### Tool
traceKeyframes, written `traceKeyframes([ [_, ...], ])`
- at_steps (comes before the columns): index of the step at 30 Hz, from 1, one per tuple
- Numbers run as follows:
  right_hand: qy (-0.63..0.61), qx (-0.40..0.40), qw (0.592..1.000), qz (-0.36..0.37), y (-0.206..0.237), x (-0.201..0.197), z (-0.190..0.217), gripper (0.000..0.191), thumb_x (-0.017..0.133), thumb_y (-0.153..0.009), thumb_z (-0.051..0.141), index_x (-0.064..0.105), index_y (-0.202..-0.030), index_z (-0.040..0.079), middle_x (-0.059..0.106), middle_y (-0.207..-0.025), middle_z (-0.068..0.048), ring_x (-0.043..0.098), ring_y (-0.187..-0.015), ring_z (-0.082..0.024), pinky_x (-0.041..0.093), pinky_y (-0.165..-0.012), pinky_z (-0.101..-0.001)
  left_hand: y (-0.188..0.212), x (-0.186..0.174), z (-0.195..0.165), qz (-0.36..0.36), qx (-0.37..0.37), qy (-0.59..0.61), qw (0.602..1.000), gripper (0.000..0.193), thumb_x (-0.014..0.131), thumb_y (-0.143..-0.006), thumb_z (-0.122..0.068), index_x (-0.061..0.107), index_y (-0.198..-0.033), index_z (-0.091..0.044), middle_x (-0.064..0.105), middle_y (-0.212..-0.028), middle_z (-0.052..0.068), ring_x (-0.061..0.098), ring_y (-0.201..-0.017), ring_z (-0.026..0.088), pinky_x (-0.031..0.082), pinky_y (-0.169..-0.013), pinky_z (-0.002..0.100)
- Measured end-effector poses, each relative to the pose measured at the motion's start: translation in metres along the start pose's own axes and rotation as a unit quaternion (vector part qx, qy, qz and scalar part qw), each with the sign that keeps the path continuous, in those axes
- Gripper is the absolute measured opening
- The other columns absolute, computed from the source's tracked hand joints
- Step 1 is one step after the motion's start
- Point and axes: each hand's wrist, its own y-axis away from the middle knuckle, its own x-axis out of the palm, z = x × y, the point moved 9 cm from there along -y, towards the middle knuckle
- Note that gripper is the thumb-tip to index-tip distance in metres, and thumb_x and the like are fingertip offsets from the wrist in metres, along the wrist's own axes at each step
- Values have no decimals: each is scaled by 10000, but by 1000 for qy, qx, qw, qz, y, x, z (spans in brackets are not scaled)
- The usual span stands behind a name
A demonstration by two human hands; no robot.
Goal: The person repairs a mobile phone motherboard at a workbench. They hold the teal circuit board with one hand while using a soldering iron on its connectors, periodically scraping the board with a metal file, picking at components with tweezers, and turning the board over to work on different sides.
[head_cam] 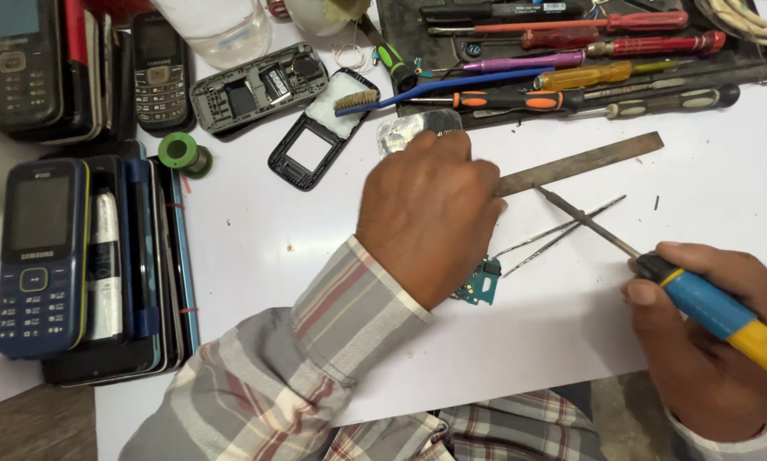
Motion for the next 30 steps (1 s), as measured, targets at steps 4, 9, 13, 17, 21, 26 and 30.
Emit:
traceKeyframes([
  [4, -31, 0, 999, -6, -2, 2, 4, 257, 708, -1078, 13, 575, -1284, -65, 721, -991, -152, 726, -891, -141, 578, -805, -220, 1, 8, 2, 3, -13, -29, 999, 88, 754, -805, -130, 764, -753, -60, 630, -793, 118, 636, -824, 311, 521, -665, 455],
  [9, -6, 40, 999, 0, -3, 4, 0, 289, 707, -1020, -4, 584, -1274, -68, 723, -989, -166, 712, -827, -157, 554, -728, -230, 2, 8, 4, -6, -24, -24, 999, 90, 744, -809, -129, 772, -760, -58, 627, -785, 122, 636, -816, 313, 524, -660, 451],
  [13, 2, 44, 999, 6, -3, 4, 1, 265, 686, -1024, 1, 581, -1259, -64, 724, -992, -166, 715, -868, -161, 562, -764, -236, 2, 10, 5, 2, -28, -23, 999, 90, 736, -809, -121, 773, -756, -58, 632, -780, 125, 637, -814, 312, 525, -658, 451],
  [17, -23, 66, 997, 13, -1, 7, -3, 262, 690, -1030, 1, 567, -1253, -60, 724, -989, -157, 715, -881, -155, 565, -783, -241, 2, 10, 6, 6, -35, -22, 999, 95, 735, -802, -118, 770, -741, -54, 640, -775, 120, 638, -819, 317, 525, -661, 458],
  [21, -27, 50, 998, 2, -2, 6, 1, 246, 688, -1078, 16, 568, -1279, -57, 721, -991, -153, 725, -909, -148, 581, -812, -237, 2, 11, 5, 4, -34, -24, 999, 92, 731, -811, -114, 772, -755, -54, 639, -782, 123, 642, -822, 306, 532, -673, 451],
  [26, -7, 62, 998, -4, -6, 4, 3, 269, 681, -1022, 12, 570, -1256, -59, 712, -959, -162, 722, -891, -166, 581, -785, -261, 2, 12, 5, 6, -38, -11, 999, 82, 729, -811, -111, 778, -774, -56, 638, -775, 119, 637, -811, 306, 528, -662, 449],
  [30, 9, 48, 999, 4, -6, 6, 7, 276, 704, -1010, 6, 584, -1247, -72, 724, -986, -176, 715, -840, -170, 568, -747, -253, 2, 12, 6, 9, -39, -16, 999, 110, 732, -809, -119, 761, -733, -45, 640, -771, 119, 635, -818, 317, 527, -666, 457],
])
